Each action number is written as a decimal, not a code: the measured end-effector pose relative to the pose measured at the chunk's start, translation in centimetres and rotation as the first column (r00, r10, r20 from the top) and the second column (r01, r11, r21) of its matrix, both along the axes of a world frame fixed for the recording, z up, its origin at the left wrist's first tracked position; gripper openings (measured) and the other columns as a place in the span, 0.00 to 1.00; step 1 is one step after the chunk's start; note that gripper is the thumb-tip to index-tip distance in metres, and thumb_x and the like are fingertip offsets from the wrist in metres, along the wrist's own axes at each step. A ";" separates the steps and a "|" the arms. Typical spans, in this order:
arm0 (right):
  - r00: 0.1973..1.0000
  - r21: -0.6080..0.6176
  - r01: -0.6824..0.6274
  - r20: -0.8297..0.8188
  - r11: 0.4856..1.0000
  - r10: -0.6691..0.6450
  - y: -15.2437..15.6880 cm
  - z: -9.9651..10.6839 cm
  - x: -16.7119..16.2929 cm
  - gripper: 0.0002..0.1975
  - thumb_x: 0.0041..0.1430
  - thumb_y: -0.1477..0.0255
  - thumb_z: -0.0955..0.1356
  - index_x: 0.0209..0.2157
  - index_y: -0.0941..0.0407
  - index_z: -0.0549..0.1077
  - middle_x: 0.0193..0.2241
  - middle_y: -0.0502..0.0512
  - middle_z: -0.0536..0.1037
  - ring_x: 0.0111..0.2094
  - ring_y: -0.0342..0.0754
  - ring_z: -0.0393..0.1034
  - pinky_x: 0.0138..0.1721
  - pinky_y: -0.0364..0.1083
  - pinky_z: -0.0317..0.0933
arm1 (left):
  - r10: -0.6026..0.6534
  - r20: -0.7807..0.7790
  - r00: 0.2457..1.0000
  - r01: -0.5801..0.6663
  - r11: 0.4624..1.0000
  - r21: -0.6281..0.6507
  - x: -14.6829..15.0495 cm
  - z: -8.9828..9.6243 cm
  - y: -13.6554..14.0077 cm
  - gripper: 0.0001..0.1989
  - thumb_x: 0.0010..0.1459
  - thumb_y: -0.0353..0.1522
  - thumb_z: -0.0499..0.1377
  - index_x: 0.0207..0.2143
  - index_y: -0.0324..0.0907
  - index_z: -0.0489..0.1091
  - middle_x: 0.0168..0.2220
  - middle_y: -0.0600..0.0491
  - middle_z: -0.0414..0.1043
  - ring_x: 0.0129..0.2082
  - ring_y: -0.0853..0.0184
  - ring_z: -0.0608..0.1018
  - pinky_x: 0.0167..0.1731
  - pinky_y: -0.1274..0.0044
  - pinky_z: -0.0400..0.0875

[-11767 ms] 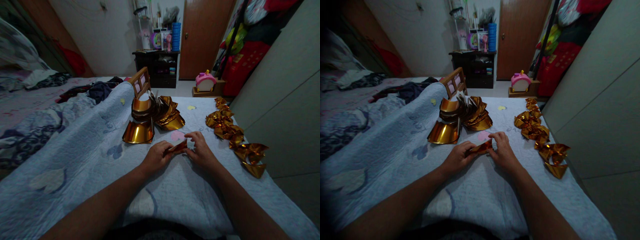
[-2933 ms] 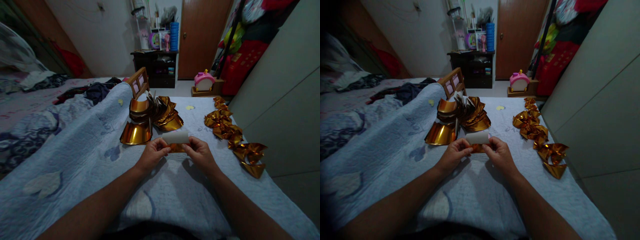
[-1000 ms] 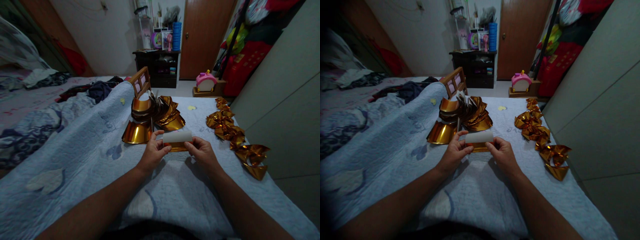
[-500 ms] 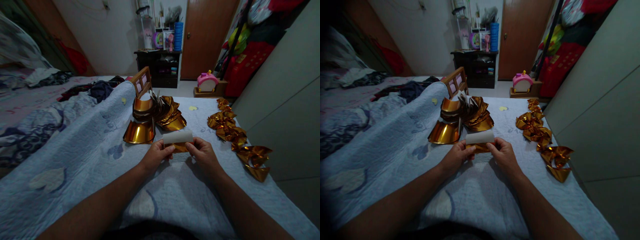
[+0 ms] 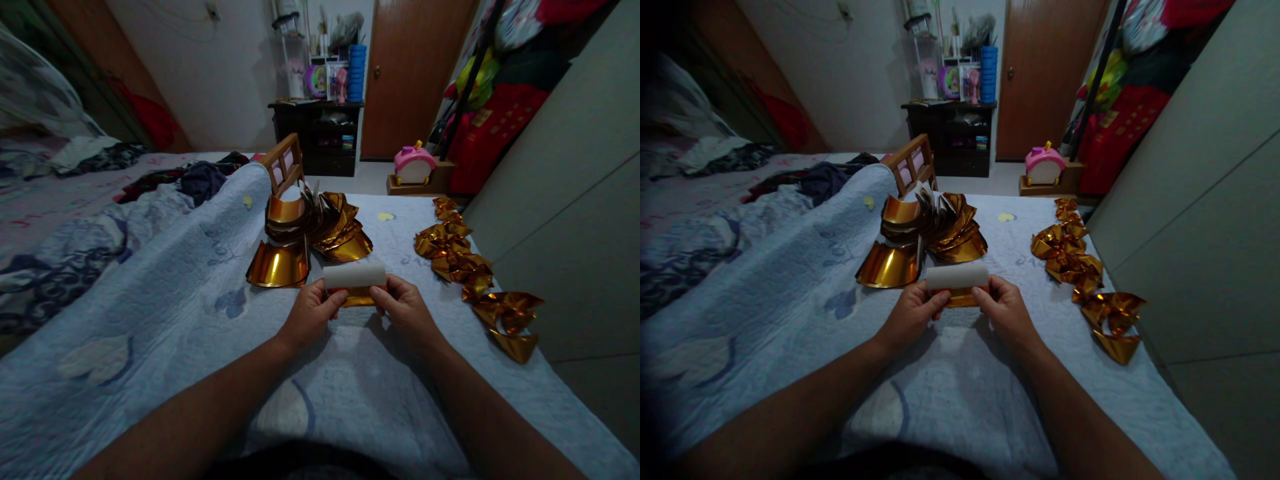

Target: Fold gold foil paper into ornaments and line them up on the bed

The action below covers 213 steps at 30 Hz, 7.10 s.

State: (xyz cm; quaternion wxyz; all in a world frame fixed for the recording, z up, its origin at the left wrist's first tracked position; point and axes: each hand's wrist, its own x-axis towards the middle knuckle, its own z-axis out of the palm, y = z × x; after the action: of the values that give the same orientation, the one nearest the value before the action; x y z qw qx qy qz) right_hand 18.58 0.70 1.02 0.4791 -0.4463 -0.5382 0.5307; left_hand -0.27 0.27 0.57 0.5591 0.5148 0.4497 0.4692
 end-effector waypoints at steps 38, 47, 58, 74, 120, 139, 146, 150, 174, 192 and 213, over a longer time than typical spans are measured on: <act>0.958 0.062 0.009 0.285 0.998 -0.027 0.5 -1.2 0.6 0.15 0.59 0.60 0.66 0.33 0.57 0.76 0.26 0.52 0.74 0.29 0.48 0.66 0.30 0.45 0.59 | -0.019 -0.138 0.990 0.030 0.997 0.078 -0.4 -1.2 0.8 0.16 0.57 0.35 0.63 0.46 0.36 0.76 0.44 0.45 0.79 0.44 0.59 0.79 0.48 0.70 0.71; 0.861 0.150 0.071 0.489 0.986 -0.137 0.8 -2.3 0.4 0.09 0.58 0.64 0.66 0.30 0.56 0.72 0.22 0.48 0.71 0.25 0.45 0.65 0.28 0.43 0.55 | 0.026 -0.318 0.948 0.007 0.995 0.101 -0.4 -1.6 1.0 0.13 0.56 0.35 0.62 0.42 0.36 0.75 0.37 0.48 0.79 0.36 0.62 0.78 0.38 0.73 0.71; 0.754 0.195 0.080 0.630 0.978 -0.187 0.9 -2.2 0.2 0.07 0.57 0.67 0.66 0.28 0.55 0.69 0.23 0.50 0.72 0.26 0.47 0.66 0.29 0.44 0.54 | 0.024 -0.473 0.881 0.050 0.988 0.144 -0.6 -1.8 1.2 0.12 0.61 0.34 0.57 0.42 0.38 0.74 0.37 0.49 0.78 0.38 0.61 0.78 0.40 0.71 0.71; 0.634 0.215 0.055 0.747 0.975 -0.200 1.1 -2.2 0.0 0.04 0.59 0.72 0.66 0.30 0.55 0.70 0.27 0.53 0.75 0.29 0.48 0.66 0.32 0.45 0.53 | 0.094 -0.644 0.759 0.064 0.974 0.218 -0.4 -1.7 1.5 0.08 0.57 0.27 0.59 0.39 0.39 0.75 0.37 0.49 0.78 0.38 0.61 0.78 0.41 0.71 0.71; 0.460 0.298 -0.272 0.876 0.915 -0.148 1.3 -3.2 -1.0 0.11 0.66 0.79 0.63 0.36 0.56 0.76 0.37 0.56 0.75 0.40 0.51 0.65 0.42 0.47 0.53 | 0.223 -0.912 0.344 0.487 0.788 0.376 0.6 -2.4 0.1 0.08 0.66 0.28 0.57 0.46 0.43 0.74 0.43 0.50 0.76 0.44 0.60 0.75 0.45 0.70 0.73; 0.355 0.283 -0.204 0.914 0.937 -0.198 1.0 -3.1 -1.9 0.07 0.67 0.75 0.63 0.39 0.56 0.73 0.39 0.57 0.75 0.41 0.53 0.65 0.40 0.49 0.50 | 0.215 -0.937 0.275 0.571 0.748 0.339 0.7 -1.9 -1.2 0.12 0.65 0.22 0.53 0.48 0.36 0.72 0.47 0.42 0.77 0.48 0.56 0.78 0.49 0.65 0.77; 0.348 0.278 -0.200 0.917 0.940 -0.197 0.8 -2.8 -2.1 0.05 0.67 0.70 0.66 0.39 0.56 0.72 0.39 0.57 0.74 0.42 0.53 0.65 0.41 0.49 0.50 | 0.231 -0.951 0.204 0.628 0.715 0.308 0.7 -2.1 -1.6 0.12 0.66 0.25 0.52 0.48 0.34 0.72 0.50 0.40 0.75 0.51 0.54 0.76 0.50 0.65 0.75; 0.333 0.267 -0.207 0.924 0.941 -0.188 0.7 -2.6 -2.2 0.06 0.67 0.69 0.66 0.40 0.56 0.72 0.40 0.57 0.74 0.42 0.54 0.65 0.42 0.49 0.50 | 0.282 -0.942 0.182 0.626 0.705 0.332 0.6 -2.1 -1.9 0.13 0.66 0.25 0.52 0.50 0.35 0.71 0.53 0.41 0.74 0.52 0.55 0.75 0.52 0.65 0.74; 0.221 0.317 -0.101 0.931 0.943 -0.289 0.2 -3.6 0.3 0.22 0.66 0.66 0.67 0.61 0.42 0.69 0.59 0.62 0.67 0.57 0.63 0.59 0.56 0.62 0.53 | 0.273 -0.956 0.108 0.667 0.693 0.273 0.3 -1.5 -2.5 0.14 0.67 0.25 0.48 0.51 0.35 0.70 0.56 0.37 0.72 0.55 0.54 0.75 0.53 0.63 0.71; 0.538 0.576 -0.187 0.738 0.796 -0.407 0.5 -2.2 1.4 0.18 0.63 0.75 0.65 0.54 0.59 0.75 0.53 0.66 0.74 0.55 0.60 0.64 0.56 0.59 0.57 | 0.287 -0.952 0.107 0.657 0.698 0.284 0.5 -1.9 -2.6 0.15 0.67 0.25 0.51 0.54 0.35 0.67 0.59 0.35 0.69 0.58 0.54 0.74 0.55 0.62 0.70; 0.628 0.290 -0.468 0.774 0.835 0.083 0.2 -2.0 0.3 0.16 0.64 0.81 0.61 0.43 0.58 0.80 0.45 0.59 0.80 0.48 0.49 0.73 0.53 0.48 0.67 | 0.266 -0.948 0.174 0.616 0.721 0.316 -0.4 -1.1 -2.6 0.14 0.66 0.23 0.53 0.50 0.36 0.73 0.52 0.42 0.77 0.49 0.59 0.80 0.46 0.68 0.79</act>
State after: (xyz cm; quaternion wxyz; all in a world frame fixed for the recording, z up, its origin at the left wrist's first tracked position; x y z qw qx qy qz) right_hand 18.85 0.94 -0.95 0.2237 -0.4008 -0.8584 0.2292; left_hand -0.67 -2.28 -0.57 -0.0222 0.8999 0.4279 0.0815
